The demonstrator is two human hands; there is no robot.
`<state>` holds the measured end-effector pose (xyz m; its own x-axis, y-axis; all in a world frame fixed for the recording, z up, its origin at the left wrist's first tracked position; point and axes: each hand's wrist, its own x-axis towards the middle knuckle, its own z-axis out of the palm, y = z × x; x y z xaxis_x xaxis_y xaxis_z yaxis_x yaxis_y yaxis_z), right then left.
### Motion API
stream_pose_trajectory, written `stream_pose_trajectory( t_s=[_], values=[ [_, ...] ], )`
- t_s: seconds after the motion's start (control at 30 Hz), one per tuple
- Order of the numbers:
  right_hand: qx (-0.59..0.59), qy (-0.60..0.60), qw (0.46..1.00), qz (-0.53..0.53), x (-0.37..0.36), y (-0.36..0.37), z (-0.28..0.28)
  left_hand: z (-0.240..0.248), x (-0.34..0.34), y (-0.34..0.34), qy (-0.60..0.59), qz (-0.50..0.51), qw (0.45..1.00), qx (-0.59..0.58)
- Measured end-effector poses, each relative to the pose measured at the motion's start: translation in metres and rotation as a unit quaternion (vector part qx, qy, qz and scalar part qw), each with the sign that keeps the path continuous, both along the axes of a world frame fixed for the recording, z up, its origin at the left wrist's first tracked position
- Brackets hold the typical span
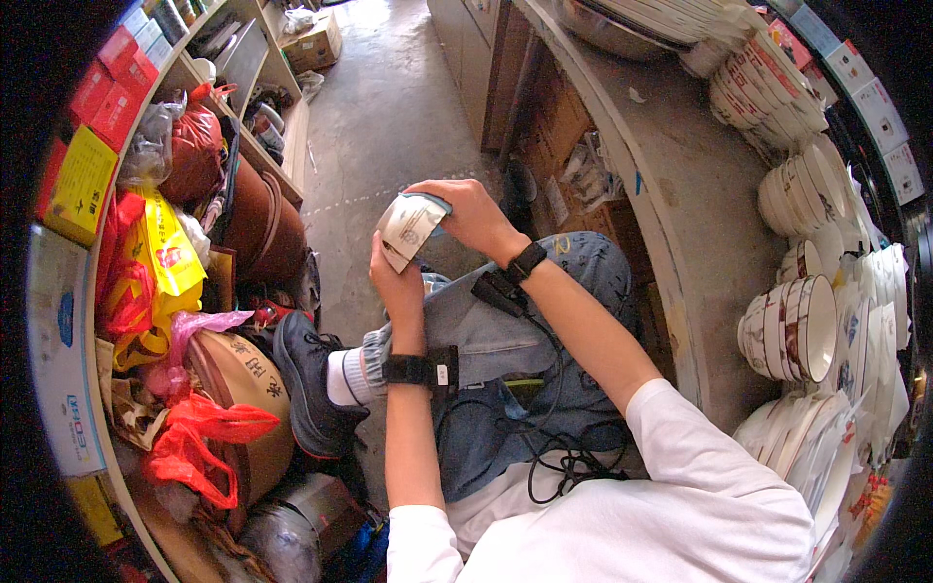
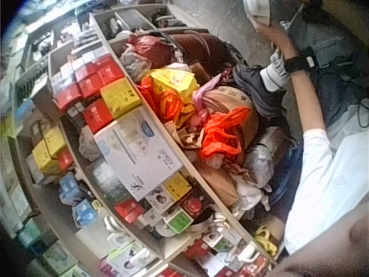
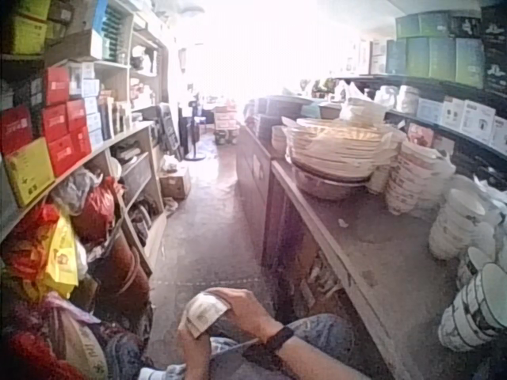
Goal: The person cleans bowls with a cloth.
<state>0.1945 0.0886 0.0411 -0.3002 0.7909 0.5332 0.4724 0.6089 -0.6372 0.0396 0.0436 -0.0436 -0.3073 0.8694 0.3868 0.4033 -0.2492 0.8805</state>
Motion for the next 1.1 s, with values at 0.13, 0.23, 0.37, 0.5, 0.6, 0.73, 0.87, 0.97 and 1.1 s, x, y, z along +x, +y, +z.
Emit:
stream_pose_trajectory(
  t_s=[0.13, 0.23, 0.37, 0.5, 0.6, 0.73, 0.87, 0.97, 1.1],
  values=[
    [-0.038, 0.069, 0.997, 0.018, 0.0, 0.002, -0.001, 0.024, 0.005, -0.007, -0.006, 0.01, 0.999, -0.032],
    [-0.114, 0.113, 0.987, 0.031, -0.004, 0.005, -0.007, 0.023, 0.003, -0.007, -0.097, -0.008, 0.995, 0.026],
    [-0.172, 0.074, 0.982, 0.037, -0.003, 0.008, -0.018, 0.023, 0.007, -0.009, -0.13, -0.014, 0.986, -0.101],
    [-0.108, 0.069, 0.992, 0.016, -0.006, 0.003, -0.012, 0.014, 0.001, -0.006, -0.13, -0.027, 0.99, -0.051],
    [-0.048, 0.0, 0.999, -0.002, -0.001, -0.002, -0.001, 0.02, 0.003, -0.008, -0.051, -0.009, 0.999, -0.014],
    [-0.017, 0.045, 0.999, 0.009, -0.003, -0.002, 0.005, 0.015, 0.003, -0.006, 0.032, 0.045, 0.998, 0.008],
    [-0.109, 0.111, 0.988, 0.019, -0.001, 0.003, -0.003, 0.017, 0.001, -0.002, -0.121, -0.065, 0.99, -0.029],
    [-0.138, 0.137, 0.98, 0.047, -0.001, 0.006, -0.011, 0.018, 0.005, -0.006, -0.084, -0.049, 0.973, -0.211],
    [-0.152, 0.109, 0.981, 0.042, -0.007, 0.002, -0.005, -0.009, 0.002, -0.001, -0.314, -0.076, 0.938, -0.129]
  ],
)
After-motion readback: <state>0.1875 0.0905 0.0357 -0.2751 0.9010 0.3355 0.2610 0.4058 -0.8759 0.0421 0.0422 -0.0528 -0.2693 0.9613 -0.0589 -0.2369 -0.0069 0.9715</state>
